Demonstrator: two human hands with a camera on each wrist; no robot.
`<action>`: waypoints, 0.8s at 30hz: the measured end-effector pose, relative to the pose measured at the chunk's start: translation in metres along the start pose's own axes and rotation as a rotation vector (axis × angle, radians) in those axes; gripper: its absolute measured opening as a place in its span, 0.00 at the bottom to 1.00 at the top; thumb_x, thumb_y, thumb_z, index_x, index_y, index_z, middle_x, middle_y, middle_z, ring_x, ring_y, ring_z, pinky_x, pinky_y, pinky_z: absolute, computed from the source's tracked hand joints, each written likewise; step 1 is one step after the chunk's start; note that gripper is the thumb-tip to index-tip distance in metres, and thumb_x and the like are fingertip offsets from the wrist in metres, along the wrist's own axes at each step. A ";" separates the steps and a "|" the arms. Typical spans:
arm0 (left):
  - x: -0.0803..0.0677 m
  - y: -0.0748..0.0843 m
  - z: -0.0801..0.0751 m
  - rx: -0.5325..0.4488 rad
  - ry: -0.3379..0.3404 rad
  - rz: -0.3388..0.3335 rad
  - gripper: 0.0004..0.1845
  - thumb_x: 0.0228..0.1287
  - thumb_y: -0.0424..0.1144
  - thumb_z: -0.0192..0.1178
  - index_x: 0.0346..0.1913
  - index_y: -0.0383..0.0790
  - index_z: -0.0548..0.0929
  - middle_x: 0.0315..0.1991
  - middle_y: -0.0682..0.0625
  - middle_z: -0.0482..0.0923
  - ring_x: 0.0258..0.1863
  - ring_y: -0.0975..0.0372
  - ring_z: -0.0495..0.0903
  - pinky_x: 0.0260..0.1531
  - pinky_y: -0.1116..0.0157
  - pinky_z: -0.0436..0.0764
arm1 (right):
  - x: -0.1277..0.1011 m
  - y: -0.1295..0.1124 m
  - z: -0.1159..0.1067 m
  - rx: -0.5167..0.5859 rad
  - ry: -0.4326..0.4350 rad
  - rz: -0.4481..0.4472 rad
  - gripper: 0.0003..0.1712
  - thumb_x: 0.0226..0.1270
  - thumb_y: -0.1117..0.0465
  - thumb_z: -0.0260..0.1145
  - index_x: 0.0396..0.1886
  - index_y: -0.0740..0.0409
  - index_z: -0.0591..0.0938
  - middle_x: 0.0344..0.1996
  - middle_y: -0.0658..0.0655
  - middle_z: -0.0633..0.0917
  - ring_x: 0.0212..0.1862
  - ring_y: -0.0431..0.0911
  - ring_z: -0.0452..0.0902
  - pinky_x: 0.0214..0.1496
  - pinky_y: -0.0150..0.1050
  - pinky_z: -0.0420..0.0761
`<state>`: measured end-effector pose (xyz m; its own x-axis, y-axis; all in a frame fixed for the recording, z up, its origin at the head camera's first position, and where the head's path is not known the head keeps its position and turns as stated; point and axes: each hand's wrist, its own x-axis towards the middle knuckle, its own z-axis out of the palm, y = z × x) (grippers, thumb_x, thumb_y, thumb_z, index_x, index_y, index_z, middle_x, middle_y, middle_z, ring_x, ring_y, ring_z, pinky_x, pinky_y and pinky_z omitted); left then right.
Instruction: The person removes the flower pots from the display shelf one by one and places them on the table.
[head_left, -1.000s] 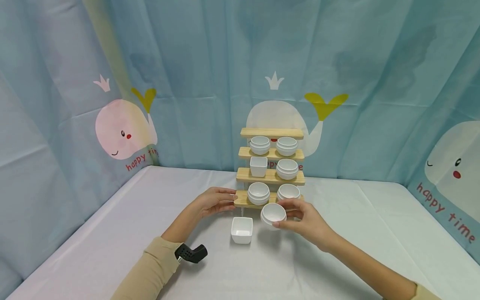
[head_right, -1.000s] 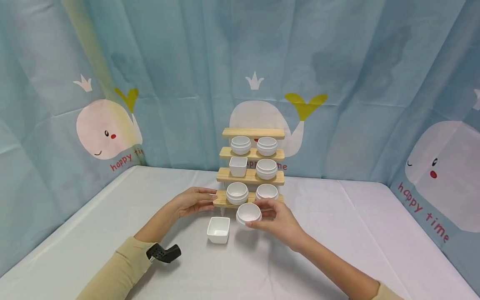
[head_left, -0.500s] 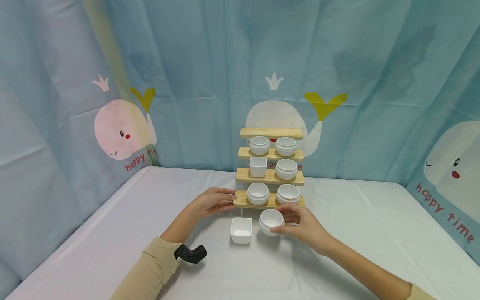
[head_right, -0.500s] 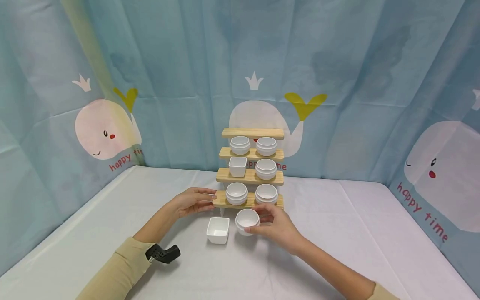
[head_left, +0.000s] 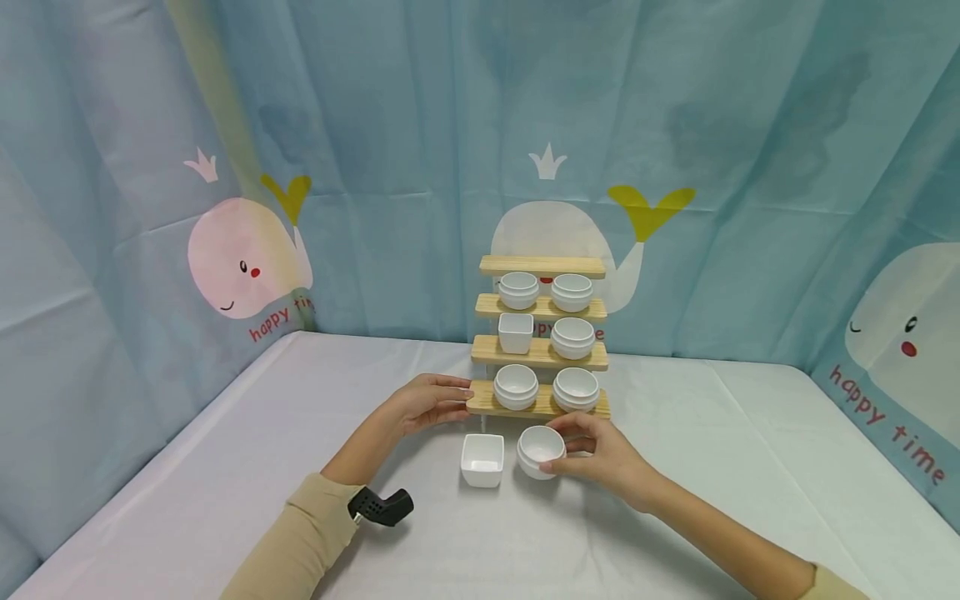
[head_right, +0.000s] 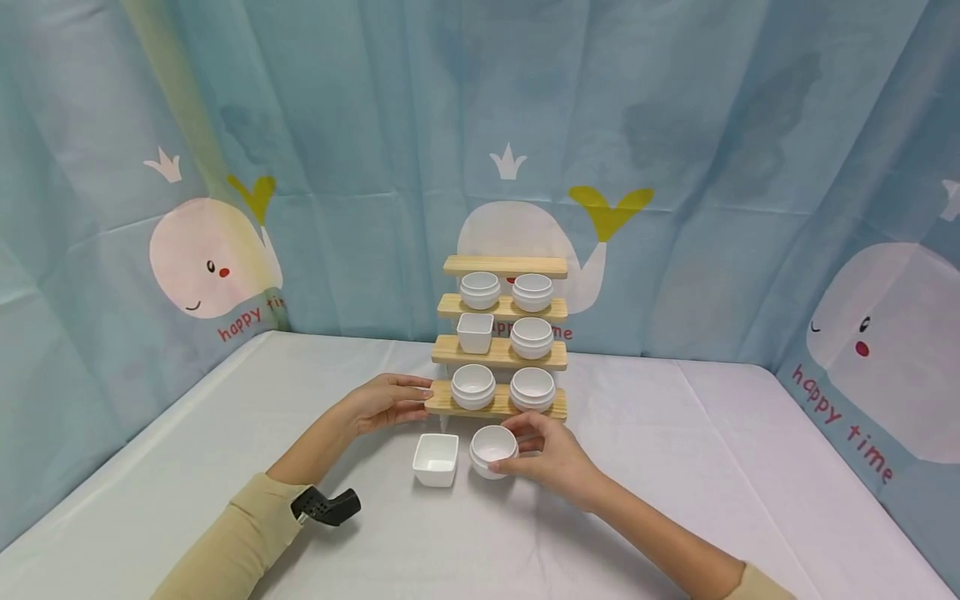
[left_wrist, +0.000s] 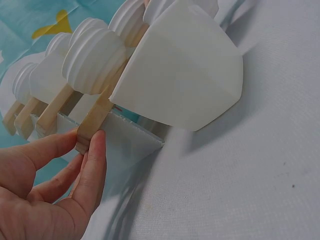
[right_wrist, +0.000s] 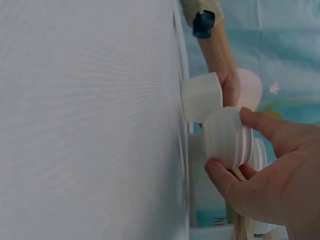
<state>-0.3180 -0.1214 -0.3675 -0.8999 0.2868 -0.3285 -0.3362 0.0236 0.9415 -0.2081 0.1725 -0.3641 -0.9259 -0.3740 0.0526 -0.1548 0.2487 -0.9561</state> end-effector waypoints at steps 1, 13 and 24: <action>0.000 0.000 0.000 0.000 -0.003 0.003 0.25 0.77 0.27 0.61 0.72 0.24 0.72 0.46 0.42 0.84 0.35 0.62 0.88 0.41 0.69 0.91 | 0.000 0.001 0.000 -0.004 -0.003 0.003 0.33 0.61 0.65 0.80 0.62 0.73 0.78 0.56 0.64 0.84 0.52 0.51 0.85 0.48 0.31 0.87; 0.000 -0.002 -0.001 0.005 -0.001 0.011 0.25 0.77 0.28 0.61 0.72 0.23 0.72 0.47 0.42 0.84 0.36 0.63 0.88 0.43 0.69 0.91 | -0.001 0.005 0.003 -0.025 -0.044 0.015 0.31 0.61 0.66 0.80 0.61 0.72 0.79 0.55 0.62 0.84 0.52 0.50 0.85 0.48 0.32 0.86; 0.001 -0.001 -0.001 -0.006 -0.005 0.007 0.26 0.76 0.28 0.61 0.72 0.23 0.71 0.44 0.43 0.84 0.34 0.63 0.88 0.41 0.69 0.91 | 0.001 0.011 0.005 -0.022 -0.052 0.023 0.32 0.59 0.66 0.82 0.60 0.72 0.78 0.53 0.61 0.85 0.52 0.49 0.86 0.48 0.31 0.85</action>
<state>-0.3191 -0.1223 -0.3690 -0.9008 0.2914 -0.3218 -0.3319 0.0158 0.9432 -0.2092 0.1705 -0.3762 -0.9103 -0.4136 0.0150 -0.1417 0.2776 -0.9502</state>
